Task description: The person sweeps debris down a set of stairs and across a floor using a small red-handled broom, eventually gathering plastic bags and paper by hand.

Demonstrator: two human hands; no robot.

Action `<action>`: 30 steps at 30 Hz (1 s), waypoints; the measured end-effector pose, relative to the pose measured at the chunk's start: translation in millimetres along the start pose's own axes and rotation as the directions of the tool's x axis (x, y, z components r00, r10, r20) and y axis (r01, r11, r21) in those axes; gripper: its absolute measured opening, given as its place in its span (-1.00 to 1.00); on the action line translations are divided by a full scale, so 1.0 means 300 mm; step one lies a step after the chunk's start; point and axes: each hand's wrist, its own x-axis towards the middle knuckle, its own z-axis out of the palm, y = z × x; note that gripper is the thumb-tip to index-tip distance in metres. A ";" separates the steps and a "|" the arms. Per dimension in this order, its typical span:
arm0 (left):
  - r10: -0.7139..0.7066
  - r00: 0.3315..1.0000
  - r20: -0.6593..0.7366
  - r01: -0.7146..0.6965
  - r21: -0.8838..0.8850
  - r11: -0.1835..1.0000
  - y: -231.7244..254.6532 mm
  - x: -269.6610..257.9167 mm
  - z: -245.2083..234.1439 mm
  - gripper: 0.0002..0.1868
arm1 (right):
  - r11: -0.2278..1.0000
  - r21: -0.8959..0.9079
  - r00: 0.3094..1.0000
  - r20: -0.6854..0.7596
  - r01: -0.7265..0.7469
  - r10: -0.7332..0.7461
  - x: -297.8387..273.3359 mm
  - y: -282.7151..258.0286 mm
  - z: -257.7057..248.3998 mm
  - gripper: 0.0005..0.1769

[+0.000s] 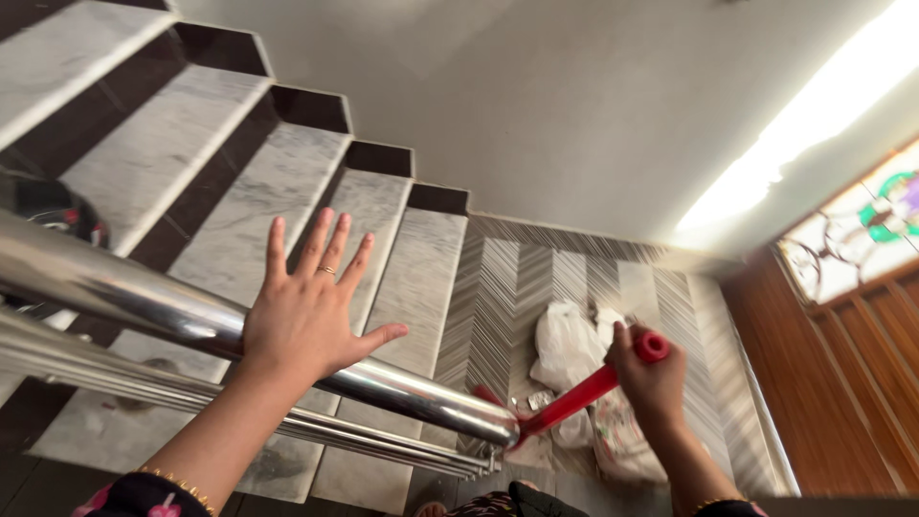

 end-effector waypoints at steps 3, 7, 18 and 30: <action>0.017 1.000 0.016 -0.017 0.003 1.000 0.000 -0.004 0.007 0.25 | 0.990 -0.140 0.996 -0.093 -0.022 0.009 -0.042 -0.028 -0.082 -0.65; 0.002 1.000 -0.001 -0.002 0.018 1.000 0.001 -0.010 0.012 0.24 | 0.976 -0.208 0.995 -0.066 0.060 -0.075 -0.092 -0.011 -0.140 -0.69; -0.009 1.000 -0.026 0.011 0.082 0.997 0.006 -0.008 0.040 0.22 | 0.883 0.437 0.930 -0.367 0.174 -0.002 -0.127 -0.067 -0.413 -0.63; -0.074 0.981 -0.179 0.095 0.109 0.990 0.018 -0.014 0.106 0.14 | 0.975 0.169 0.989 0.029 -0.147 0.144 -0.306 0.109 -0.430 -0.65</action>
